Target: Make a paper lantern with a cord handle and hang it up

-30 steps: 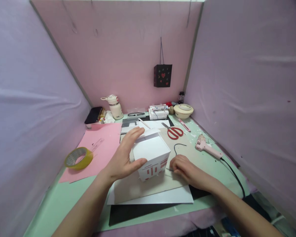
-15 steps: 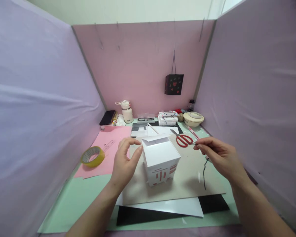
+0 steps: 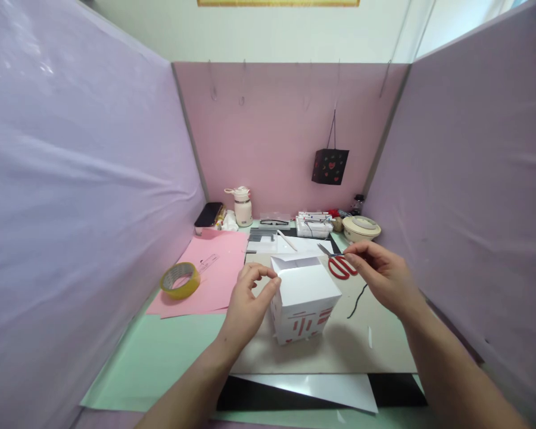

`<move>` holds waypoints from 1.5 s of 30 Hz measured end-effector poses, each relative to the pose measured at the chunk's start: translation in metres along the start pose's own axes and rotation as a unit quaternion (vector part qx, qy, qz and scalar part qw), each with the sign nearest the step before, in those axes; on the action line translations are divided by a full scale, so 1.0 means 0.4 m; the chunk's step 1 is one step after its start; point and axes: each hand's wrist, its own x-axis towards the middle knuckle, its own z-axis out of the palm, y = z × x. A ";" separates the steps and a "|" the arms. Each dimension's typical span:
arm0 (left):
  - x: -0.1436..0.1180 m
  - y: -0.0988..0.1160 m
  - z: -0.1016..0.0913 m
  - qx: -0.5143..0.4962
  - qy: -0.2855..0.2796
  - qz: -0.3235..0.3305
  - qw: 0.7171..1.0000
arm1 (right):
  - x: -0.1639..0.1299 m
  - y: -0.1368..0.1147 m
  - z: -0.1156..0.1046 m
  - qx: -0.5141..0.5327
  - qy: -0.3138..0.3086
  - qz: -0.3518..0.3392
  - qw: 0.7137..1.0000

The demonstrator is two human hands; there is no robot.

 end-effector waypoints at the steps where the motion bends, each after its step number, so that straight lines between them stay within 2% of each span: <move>1: -0.001 0.000 -0.001 -0.003 -0.003 -0.005 1.000 | 0.001 0.001 0.003 0.002 -0.003 -0.001 1.000; 9: -0.017 -0.012 0.004 -0.027 -0.005 -0.006 1.000 | -0.007 0.022 0.011 0.012 -0.008 0.022 1.000; 12: -0.025 -0.043 0.010 -0.046 -0.014 0.039 0.998 | -0.007 0.044 0.007 0.001 0.005 0.036 0.999; 14: -0.020 -0.070 0.008 -0.058 -0.056 0.094 0.992 | -0.004 0.067 0.005 -0.014 0.012 0.041 0.999; 16: -0.002 -0.097 0.001 -0.059 -0.122 0.126 0.983 | 0.000 0.098 0.008 -0.029 0.003 0.049 0.998; 18: 0.025 -0.120 -0.011 -0.059 -0.179 0.129 0.974 | 0.007 0.138 0.019 -0.050 -0.040 0.065 0.996; 21: 0.065 -0.147 -0.027 -0.058 -0.234 0.121 0.963 | 0.015 0.195 0.045 -0.105 -0.118 0.077 0.984; 23: 0.078 -0.157 -0.031 -0.058 -0.262 0.107 0.957 | 0.012 0.217 0.058 -0.132 -0.122 0.069 0.981; 25: 0.076 -0.163 -0.026 -0.062 -0.275 0.097 0.955 | -0.003 0.217 0.065 -0.109 -0.107 0.071 0.986; 27: 0.060 -0.163 -0.013 -0.060 -0.256 0.097 0.960 | -0.036 0.199 0.067 -0.030 -0.092 0.105 0.990; 30: 0.015 -0.153 0.021 -0.032 -0.155 0.100 0.982 | -0.113 0.159 0.083 0.119 -0.004 0.147 0.982; 32: -0.025 -0.140 0.050 -0.001 -0.068 0.104 0.992 | -0.164 0.134 0.110 0.170 0.034 0.103 0.979; 34: -0.068 -0.125 0.078 0.029 -0.016 0.115 0.993 | -0.196 0.115 0.143 0.176 0.000 0.054 0.983; 37: -0.123 -0.110 0.104 0.041 -0.017 0.125 0.991 | -0.194 0.101 0.180 0.175 -0.019 0.059 0.983; 40: -0.136 -0.113 0.097 0.038 -0.022 0.129 0.991 | -0.160 0.107 0.181 0.185 -0.016 0.092 0.978; 43: -0.094 -0.122 0.067 0.033 -0.038 0.132 0.990 | -0.141 0.122 0.167 0.185 -0.038 0.092 0.978; 45: -0.045 -0.124 0.044 0.015 -0.079 0.122 0.989 | -0.142 0.128 0.162 0.191 -0.047 0.087 0.977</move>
